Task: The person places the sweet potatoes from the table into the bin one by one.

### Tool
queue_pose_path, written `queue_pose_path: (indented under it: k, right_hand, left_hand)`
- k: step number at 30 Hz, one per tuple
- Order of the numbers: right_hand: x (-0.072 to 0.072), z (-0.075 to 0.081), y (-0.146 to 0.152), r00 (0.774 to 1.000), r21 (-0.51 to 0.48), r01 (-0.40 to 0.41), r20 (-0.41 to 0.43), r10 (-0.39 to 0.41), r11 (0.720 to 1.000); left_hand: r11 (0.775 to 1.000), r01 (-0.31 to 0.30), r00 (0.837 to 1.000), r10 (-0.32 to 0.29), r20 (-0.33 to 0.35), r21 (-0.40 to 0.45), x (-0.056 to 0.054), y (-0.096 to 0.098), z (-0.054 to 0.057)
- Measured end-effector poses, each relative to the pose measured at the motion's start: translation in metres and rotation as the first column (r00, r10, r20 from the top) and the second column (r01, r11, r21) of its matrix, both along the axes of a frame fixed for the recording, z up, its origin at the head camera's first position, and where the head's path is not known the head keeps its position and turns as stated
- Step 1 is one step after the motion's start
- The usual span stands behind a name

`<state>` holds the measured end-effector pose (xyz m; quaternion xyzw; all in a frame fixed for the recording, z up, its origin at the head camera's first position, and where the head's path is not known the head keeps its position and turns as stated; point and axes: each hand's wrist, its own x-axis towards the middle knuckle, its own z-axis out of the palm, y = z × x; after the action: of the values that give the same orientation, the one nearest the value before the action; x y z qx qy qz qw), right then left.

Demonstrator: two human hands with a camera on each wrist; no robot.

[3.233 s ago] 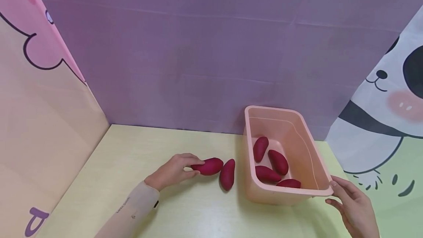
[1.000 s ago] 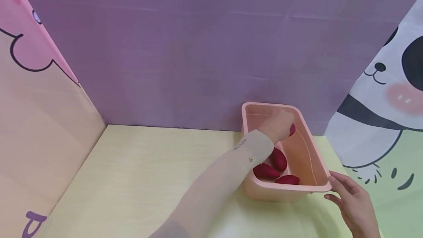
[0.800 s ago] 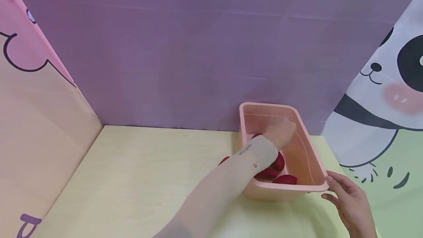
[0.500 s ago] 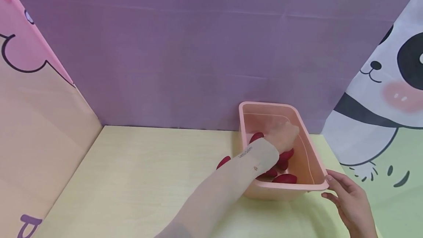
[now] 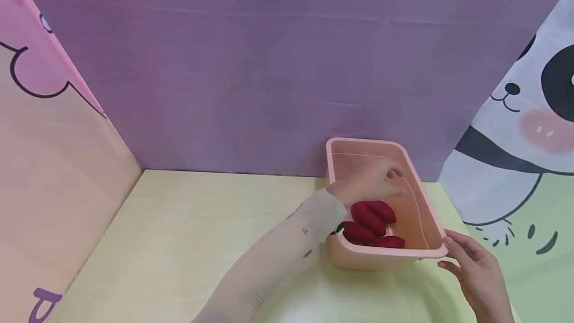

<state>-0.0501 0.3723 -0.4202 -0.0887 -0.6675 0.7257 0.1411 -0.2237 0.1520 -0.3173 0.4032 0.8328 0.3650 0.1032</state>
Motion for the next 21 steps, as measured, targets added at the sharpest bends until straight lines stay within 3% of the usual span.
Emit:
queue_pose_path:
  k: [3,7,11,16,18,21]
  right_hand:
    - [0.0,-0.001,0.0,1.0,-0.011,-0.005,-0.008,0.005,1.0]
    - [0.0,-0.001,0.0,1.0,-0.019,-0.002,0.001,0.002,1.0]
    - [0.001,0.0,0.0,1.0,-0.021,-0.004,0.012,0.004,1.0]
    - [0.002,0.002,0.0,0.999,-0.018,0.01,0.032,-0.009,1.0]
    - [0.001,0.001,0.0,0.999,-0.017,0.014,0.041,-0.013,1.0]
    - [0.0,0.001,0.0,0.999,-0.015,0.018,0.046,-0.018,1.0]
  left_hand:
    - [0.99,0.04,0.998,-0.047,0.044,0.133,-0.004,-0.02,-0.005]
    - [0.964,0.02,1.0,-0.025,0.013,0.266,-0.007,-0.049,-0.014]
    - [0.928,-0.078,0.996,0.062,0.056,0.365,-0.009,-0.08,-0.027]
    - [0.871,-0.226,0.973,0.178,0.148,0.437,-0.01,-0.113,-0.048]
    - [0.863,-0.257,0.965,0.206,0.161,0.436,-0.01,-0.123,-0.06]
    - [0.87,-0.263,0.962,0.204,0.181,0.418,-0.01,-0.137,-0.081]
